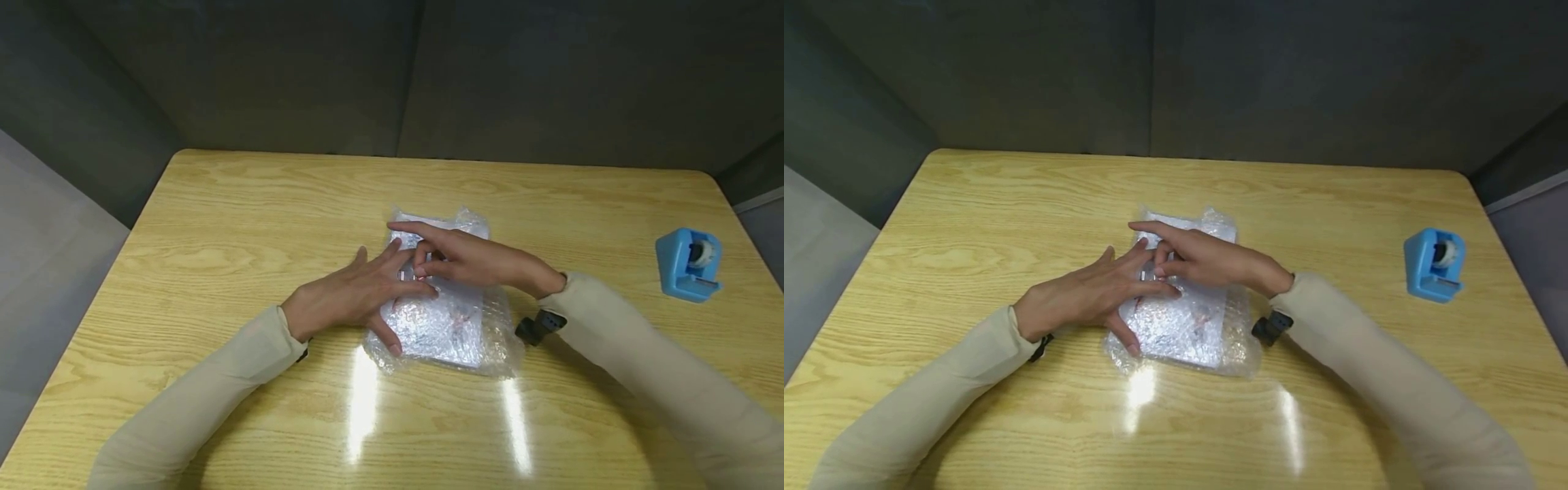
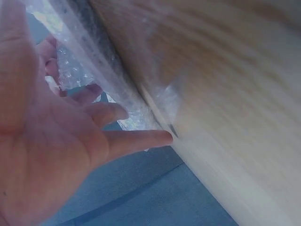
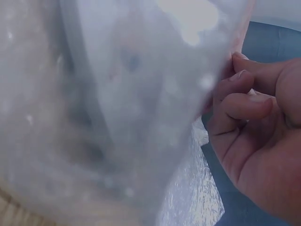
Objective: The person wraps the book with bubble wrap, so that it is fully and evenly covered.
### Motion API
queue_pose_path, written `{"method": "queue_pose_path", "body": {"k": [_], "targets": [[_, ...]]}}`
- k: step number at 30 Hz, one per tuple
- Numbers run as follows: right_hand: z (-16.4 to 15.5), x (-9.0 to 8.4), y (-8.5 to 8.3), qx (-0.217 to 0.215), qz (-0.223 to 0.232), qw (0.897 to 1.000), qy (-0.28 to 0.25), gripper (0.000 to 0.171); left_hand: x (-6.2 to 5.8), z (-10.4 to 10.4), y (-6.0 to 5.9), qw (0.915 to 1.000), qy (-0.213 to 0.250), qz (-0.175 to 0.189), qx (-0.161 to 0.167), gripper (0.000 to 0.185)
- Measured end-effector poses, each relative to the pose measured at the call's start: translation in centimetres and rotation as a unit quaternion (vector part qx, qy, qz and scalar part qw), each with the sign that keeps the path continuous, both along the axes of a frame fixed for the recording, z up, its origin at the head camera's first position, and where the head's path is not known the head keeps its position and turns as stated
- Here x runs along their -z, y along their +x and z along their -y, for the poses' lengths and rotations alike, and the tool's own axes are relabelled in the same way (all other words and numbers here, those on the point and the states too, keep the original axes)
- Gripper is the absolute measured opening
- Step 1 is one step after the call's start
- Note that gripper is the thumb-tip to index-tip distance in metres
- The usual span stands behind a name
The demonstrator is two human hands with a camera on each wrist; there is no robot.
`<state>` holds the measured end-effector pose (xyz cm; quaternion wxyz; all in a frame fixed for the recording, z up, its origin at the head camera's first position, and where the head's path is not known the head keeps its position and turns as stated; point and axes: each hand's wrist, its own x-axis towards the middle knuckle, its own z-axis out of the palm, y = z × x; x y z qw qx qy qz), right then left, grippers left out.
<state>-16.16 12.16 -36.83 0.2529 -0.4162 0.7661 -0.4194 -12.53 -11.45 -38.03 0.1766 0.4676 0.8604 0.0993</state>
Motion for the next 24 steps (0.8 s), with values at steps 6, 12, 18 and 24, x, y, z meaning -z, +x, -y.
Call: {"method": "queue_pose_path", "body": {"k": [6, 12, 18, 24], "targets": [[0.5, 0.3, -0.1, 0.008, -0.013, 1.000, 0.012, 0.070, 0.0, 0.1, 0.1, 0.9996, -0.001, -0.025, 0.009, 0.098], [0.8, 0.4, 0.1, 0.025, -0.013, 0.999, 0.027, 0.069, -0.1, 0.1, 0.2, 0.9995, -0.007, -0.028, 0.012, 0.099], [1.5, 0.8, 0.4, 0.057, -0.037, 0.997, 0.029, 0.071, -0.2, 0.0, 0.1, 0.9998, -0.016, -0.012, 0.007, 0.100], [2.3, 0.9, 0.9, 0.104, -0.055, 0.992, 0.052, 0.070, -0.1, -0.1, -0.1, 0.9999, -0.016, 0.003, 0.003, 0.099]]}}
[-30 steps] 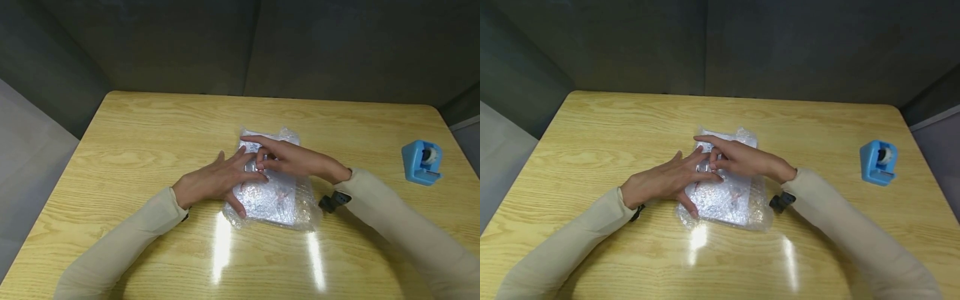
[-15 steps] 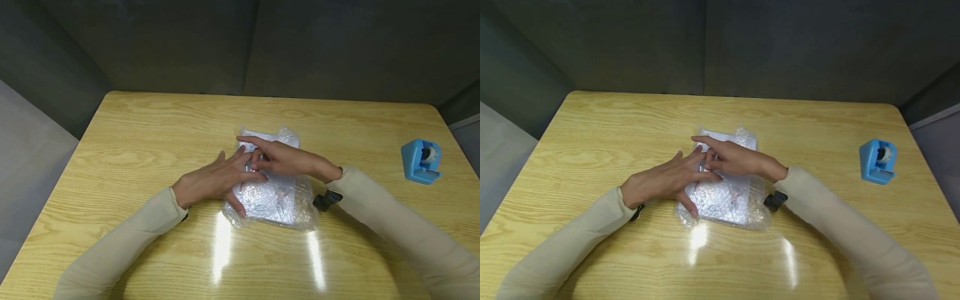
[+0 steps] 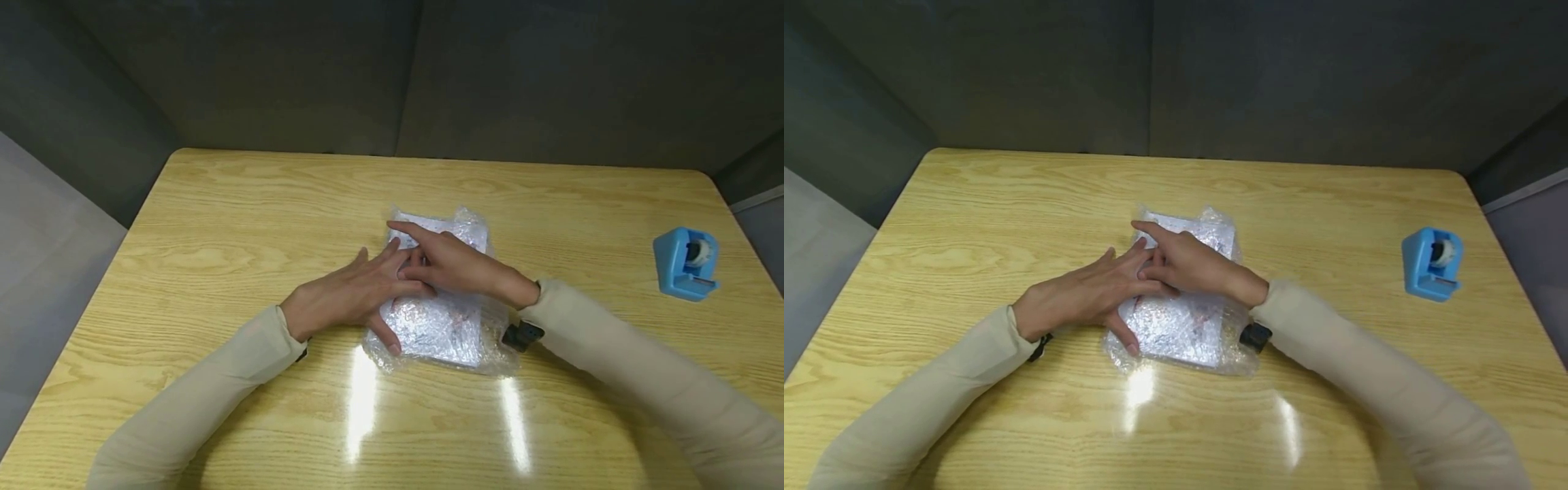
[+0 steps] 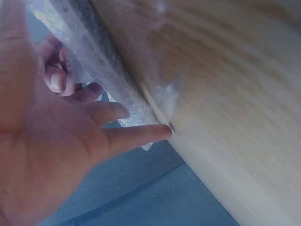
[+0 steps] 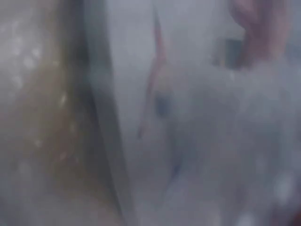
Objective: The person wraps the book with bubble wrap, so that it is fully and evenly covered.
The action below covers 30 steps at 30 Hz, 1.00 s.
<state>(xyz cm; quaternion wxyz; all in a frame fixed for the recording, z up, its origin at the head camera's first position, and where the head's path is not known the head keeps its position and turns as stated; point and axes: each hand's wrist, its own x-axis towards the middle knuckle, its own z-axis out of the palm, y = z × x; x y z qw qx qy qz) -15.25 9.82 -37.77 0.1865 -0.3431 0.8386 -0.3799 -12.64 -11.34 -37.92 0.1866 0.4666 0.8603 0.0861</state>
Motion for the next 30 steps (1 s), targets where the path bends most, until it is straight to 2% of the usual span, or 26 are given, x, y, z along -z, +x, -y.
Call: {"method": "queue_pose_path", "body": {"k": [12, 21, 25, 30], "targets": [[1.0, 0.2, 0.2, 0.058, -0.009, 0.996, 0.065, 0.078, -0.1, 0.1, 0.1, 0.9999, 0.006, -0.009, 0.002, 0.098], [1.8, -0.1, -0.1, 0.107, 0.014, 0.985, 0.135, 0.092, 0.0, 0.2, 0.1, 0.9999, 0.009, -0.004, -0.004, 0.102], [2.1, -0.3, -0.2, 0.114, 0.026, 0.981, 0.156, 0.095, 0.0, 0.3, 0.2, 0.9999, 0.013, -0.010, -0.002, 0.102], [2.3, -0.7, -0.4, 0.111, 0.026, 0.974, 0.194, 0.097, -0.1, 0.2, 0.2, 0.9999, 0.010, 0.001, -0.002, 0.100]]}}
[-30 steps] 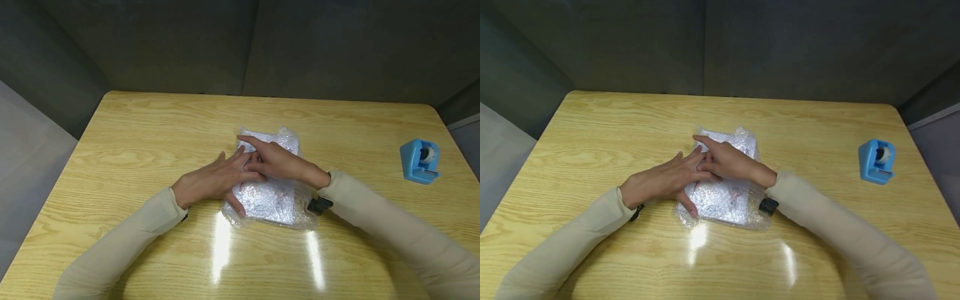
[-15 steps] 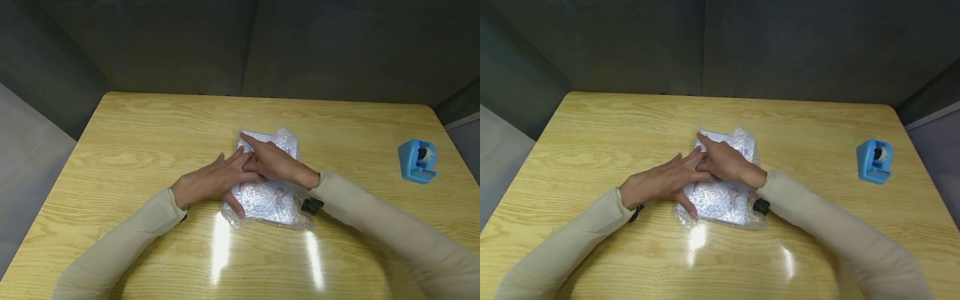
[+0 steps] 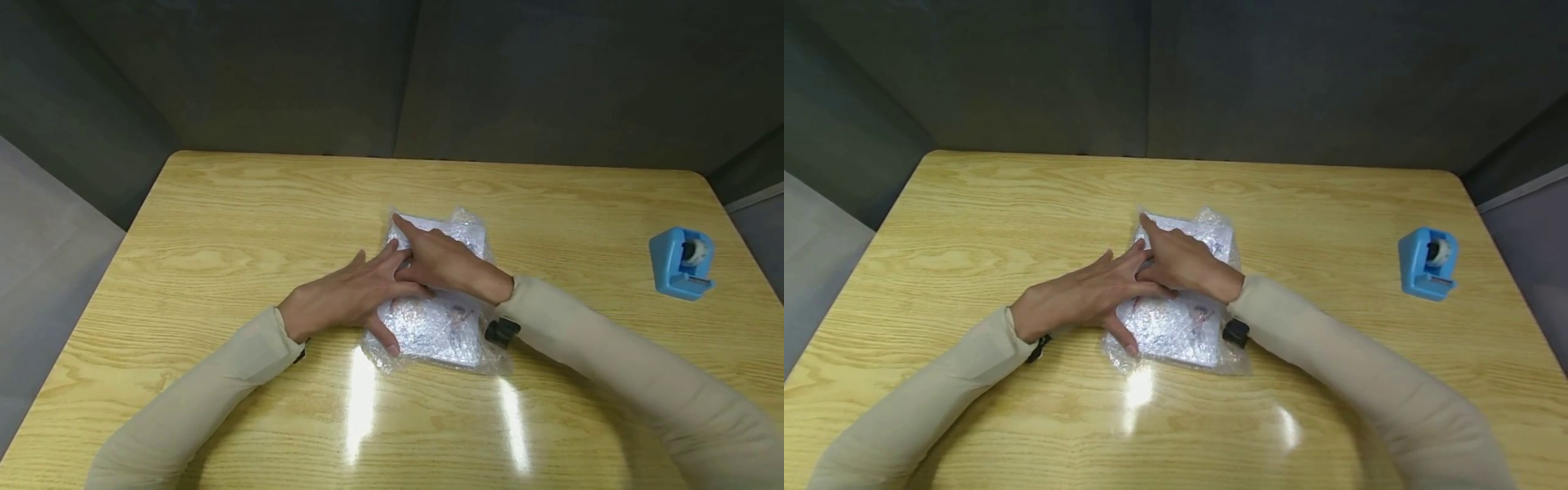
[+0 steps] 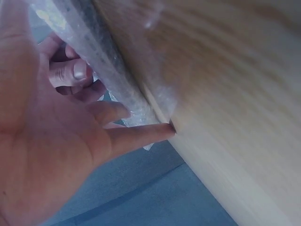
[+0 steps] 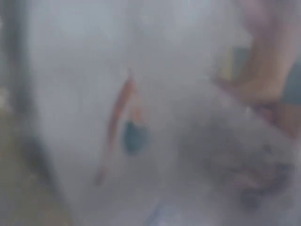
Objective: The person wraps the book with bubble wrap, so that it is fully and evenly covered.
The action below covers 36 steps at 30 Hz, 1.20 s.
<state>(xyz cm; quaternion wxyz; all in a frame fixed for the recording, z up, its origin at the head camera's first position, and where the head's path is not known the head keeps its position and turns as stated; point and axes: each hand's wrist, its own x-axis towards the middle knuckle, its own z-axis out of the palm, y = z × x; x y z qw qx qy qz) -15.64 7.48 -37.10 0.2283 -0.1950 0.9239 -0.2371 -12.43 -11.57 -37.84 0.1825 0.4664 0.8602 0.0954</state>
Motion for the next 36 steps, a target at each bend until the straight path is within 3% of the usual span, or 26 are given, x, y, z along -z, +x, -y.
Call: {"method": "queue_pose_path", "body": {"k": [9, 18, 27, 36], "targets": [[0.4, -0.5, -0.1, -0.038, -0.028, 0.997, 0.056, 0.098, 0.0, 0.1, 0.0, 1.0000, -0.008, 0.003, 0.003, 0.101], [0.7, -0.9, -0.1, -0.050, -0.033, 0.993, 0.100, 0.102, 0.1, 0.2, 0.0, 1.0000, -0.001, 0.010, 0.000, 0.100], [0.6, -1.1, 0.0, -0.062, -0.042, 0.992, 0.104, 0.103, 0.1, 0.4, 0.1, 0.9998, 0.022, -0.001, 0.003, 0.098], [0.6, -1.1, -0.3, -0.047, -0.024, 0.994, 0.099, 0.105, 0.0, 0.4, 0.2, 0.9998, 0.008, -0.016, 0.006, 0.098]]}}
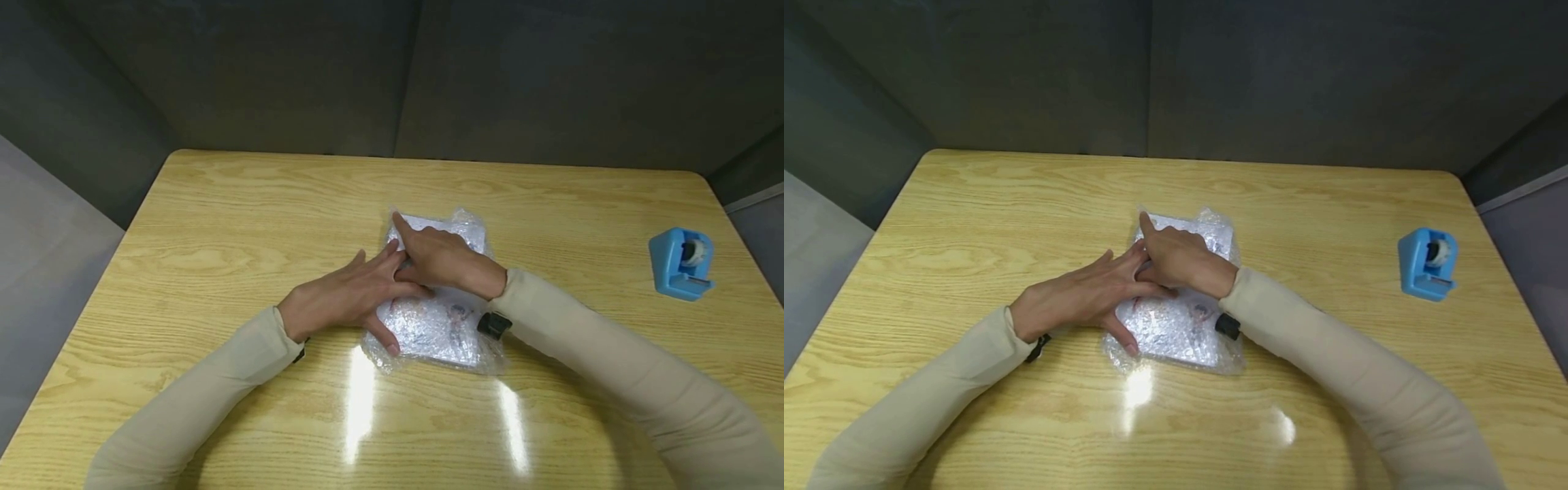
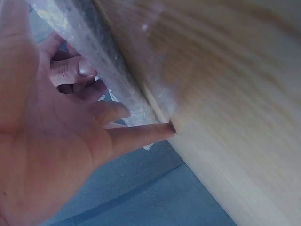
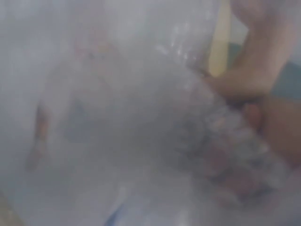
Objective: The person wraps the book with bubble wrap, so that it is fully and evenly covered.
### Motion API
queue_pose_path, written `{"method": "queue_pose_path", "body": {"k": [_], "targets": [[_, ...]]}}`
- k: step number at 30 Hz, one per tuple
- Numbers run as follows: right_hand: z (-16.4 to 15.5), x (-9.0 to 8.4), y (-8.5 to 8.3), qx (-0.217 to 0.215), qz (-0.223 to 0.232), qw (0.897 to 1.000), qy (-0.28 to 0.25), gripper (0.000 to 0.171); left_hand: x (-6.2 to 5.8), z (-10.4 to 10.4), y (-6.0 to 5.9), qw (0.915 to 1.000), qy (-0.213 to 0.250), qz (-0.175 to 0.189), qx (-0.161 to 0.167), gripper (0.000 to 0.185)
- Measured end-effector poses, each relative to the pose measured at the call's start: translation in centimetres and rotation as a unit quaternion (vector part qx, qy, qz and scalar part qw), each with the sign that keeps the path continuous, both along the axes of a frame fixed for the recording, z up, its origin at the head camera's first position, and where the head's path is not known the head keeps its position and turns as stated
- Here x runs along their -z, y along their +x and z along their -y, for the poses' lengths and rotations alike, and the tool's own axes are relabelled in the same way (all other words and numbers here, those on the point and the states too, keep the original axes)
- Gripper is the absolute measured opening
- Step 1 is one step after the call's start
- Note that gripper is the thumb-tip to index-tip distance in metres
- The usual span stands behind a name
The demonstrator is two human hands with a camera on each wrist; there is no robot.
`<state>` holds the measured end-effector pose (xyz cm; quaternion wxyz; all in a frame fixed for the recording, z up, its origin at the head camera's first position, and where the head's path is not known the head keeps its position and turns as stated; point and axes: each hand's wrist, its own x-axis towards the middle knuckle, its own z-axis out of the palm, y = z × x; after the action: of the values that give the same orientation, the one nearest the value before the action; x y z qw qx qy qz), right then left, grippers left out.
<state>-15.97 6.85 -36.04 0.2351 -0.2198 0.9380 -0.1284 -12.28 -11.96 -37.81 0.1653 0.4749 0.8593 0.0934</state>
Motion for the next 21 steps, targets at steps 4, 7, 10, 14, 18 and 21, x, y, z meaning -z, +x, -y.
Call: {"method": "queue_pose_path", "body": {"k": [4, 7, 10, 14, 18, 21], "targets": [[-0.03, 0.01, -0.01, -0.002, 0.000, 1.000, 0.001, 0.106, 0.00, -0.06, -0.01, 0.9999, 0.000, 0.010, -0.003, 0.098], [-0.03, -0.02, 0.06, -0.002, -0.004, 1.000, 0.004, 0.107, 0.02, -0.11, -0.01, 0.9998, 0.001, 0.018, -0.005, 0.098], [0.01, 0.02, 0.12, 0.003, -0.007, 1.000, 0.005, 0.107, 0.05, -0.15, -0.03, 0.9998, 0.003, 0.020, -0.007, 0.098], [0.05, 0.05, 0.21, 0.011, -0.006, 1.000, 0.000, 0.107, 0.02, -0.18, -0.05, 0.9997, 0.001, 0.023, -0.007, 0.098], [-0.07, 0.14, 0.11, 0.016, 0.008, 1.000, -0.013, 0.106, 0.01, -0.20, -0.11, 0.9996, -0.004, 0.028, -0.010, 0.099], [-0.23, 0.23, -0.07, 0.017, 0.025, 0.999, -0.029, 0.105, 0.03, -0.17, -0.12, 0.9995, -0.005, 0.029, -0.011, 0.098]]}}
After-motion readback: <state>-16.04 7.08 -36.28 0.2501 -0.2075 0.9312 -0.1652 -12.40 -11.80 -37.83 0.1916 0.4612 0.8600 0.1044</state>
